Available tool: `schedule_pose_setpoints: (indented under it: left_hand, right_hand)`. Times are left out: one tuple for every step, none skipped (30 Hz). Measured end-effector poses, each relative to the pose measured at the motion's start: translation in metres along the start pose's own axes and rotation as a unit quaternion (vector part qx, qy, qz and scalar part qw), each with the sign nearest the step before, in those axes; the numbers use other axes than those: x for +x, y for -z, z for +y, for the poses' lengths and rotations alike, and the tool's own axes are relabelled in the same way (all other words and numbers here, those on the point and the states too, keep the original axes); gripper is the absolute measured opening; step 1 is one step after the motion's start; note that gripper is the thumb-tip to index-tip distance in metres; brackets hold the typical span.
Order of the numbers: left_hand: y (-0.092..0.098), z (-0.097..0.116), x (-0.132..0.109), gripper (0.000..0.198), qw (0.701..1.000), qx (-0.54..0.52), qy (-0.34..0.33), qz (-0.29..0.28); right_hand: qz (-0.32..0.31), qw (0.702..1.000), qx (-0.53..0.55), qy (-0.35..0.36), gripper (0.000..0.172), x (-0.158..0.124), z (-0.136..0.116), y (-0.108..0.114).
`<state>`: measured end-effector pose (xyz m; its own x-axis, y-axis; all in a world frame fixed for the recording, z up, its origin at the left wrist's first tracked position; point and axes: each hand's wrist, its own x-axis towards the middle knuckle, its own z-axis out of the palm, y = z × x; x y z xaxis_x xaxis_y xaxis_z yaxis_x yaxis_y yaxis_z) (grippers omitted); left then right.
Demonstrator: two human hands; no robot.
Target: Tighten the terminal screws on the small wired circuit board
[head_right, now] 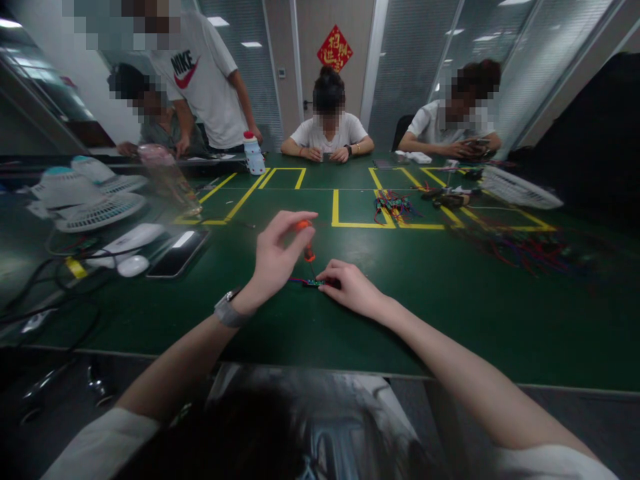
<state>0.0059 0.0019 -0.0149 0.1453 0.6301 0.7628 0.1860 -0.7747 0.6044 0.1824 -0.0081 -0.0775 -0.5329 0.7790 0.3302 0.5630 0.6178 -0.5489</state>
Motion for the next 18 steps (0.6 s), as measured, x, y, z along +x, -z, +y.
schedule_pose_setpoints:
  left_hand:
    - [0.0001,0.0001,0.0001,0.023,1.000,-0.003,0.001,-0.005]
    - [0.0002,0.0002,0.0001,0.025,1.000,-0.015,0.004,-0.013]
    - [0.0002,0.0003,0.0000,0.028,0.999,-0.032,0.009,-0.021]
    - [0.0000,0.0003,0.0000,0.030,0.998,-0.048,0.016,-0.025]
    - [-0.0001,0.0003,-0.0001,0.030,0.998,-0.060,0.022,-0.025]
    - [-0.0002,0.0003,0.0000,0.030,0.997,-0.065,0.027,-0.023]
    - [-0.0002,0.0004,0.0001,0.028,0.998,-0.062,0.029,-0.018]
    - [-0.0001,0.0004,0.0003,0.026,0.998,-0.052,0.030,-0.014]
    - [0.0000,0.0006,0.0005,0.024,0.999,-0.040,0.028,-0.011]
    - [0.0002,0.0007,0.0008,0.023,0.999,-0.027,0.025,-0.009]
    - [0.0003,0.0009,0.0010,0.022,1.000,-0.020,0.021,-0.009]
    - [0.0004,0.0011,0.0012,0.022,1.000,-0.020,0.019,-0.011]
    - [0.0004,0.0013,0.0013,0.023,0.999,-0.028,0.017,-0.015]
    - [0.0002,0.0015,0.0013,0.025,0.999,-0.042,0.017,-0.020]
    - [-0.0001,0.0016,0.0013,0.027,0.998,-0.056,0.018,-0.024]
    - [-0.0004,0.0016,0.0013,0.028,0.997,-0.064,0.019,-0.027]
    - [-0.0006,0.0016,0.0012,0.027,0.997,-0.064,0.018,-0.026]
    - [-0.0007,0.0015,0.0011,0.026,0.998,-0.055,0.016,-0.021]
  right_hand:
    - [0.000,1.000,0.000,0.000,0.012,-0.0001,0.0000,0.0000]
    - [0.000,1.000,0.001,0.000,0.012,-0.0001,0.0000,0.0000]
    - [0.000,1.000,0.003,0.000,0.012,-0.0002,0.0001,0.0000]
    - [0.000,1.000,0.005,0.001,0.013,-0.0003,0.0002,-0.0001]
    - [0.000,1.000,0.006,0.001,0.013,-0.0003,0.0002,-0.0001]
    - [0.000,1.000,0.007,0.000,0.013,-0.0003,0.0002,-0.0001]
    - [0.000,1.000,0.006,0.000,0.012,-0.0002,0.0002,0.0000]
    - [0.000,1.000,0.004,-0.001,0.012,-0.0001,0.0000,0.0000]
    - [-0.001,1.000,0.003,-0.002,0.012,0.0000,-0.0001,0.0000]
    - [-0.001,1.000,0.002,-0.002,0.012,0.0000,-0.0002,0.0000]
    - [-0.001,1.000,0.002,-0.002,0.012,0.0001,-0.0002,0.0000]
    - [0.000,1.000,0.003,-0.002,0.012,0.0001,-0.0001,-0.0001]
    - [0.000,1.000,0.003,-0.002,0.012,0.0001,0.0000,-0.0002]
    - [0.000,1.000,0.004,-0.001,0.012,0.0001,0.0002,-0.0004]
    - [0.001,1.000,0.004,-0.001,0.012,0.0001,0.0004,-0.0005]
    - [0.001,1.000,0.004,0.000,0.012,0.0000,0.0005,-0.0005]
    - [0.000,1.000,0.003,0.000,0.012,0.0001,0.0006,-0.0005]
    - [0.000,1.000,0.003,-0.001,0.012,0.0001,0.0006,-0.0005]
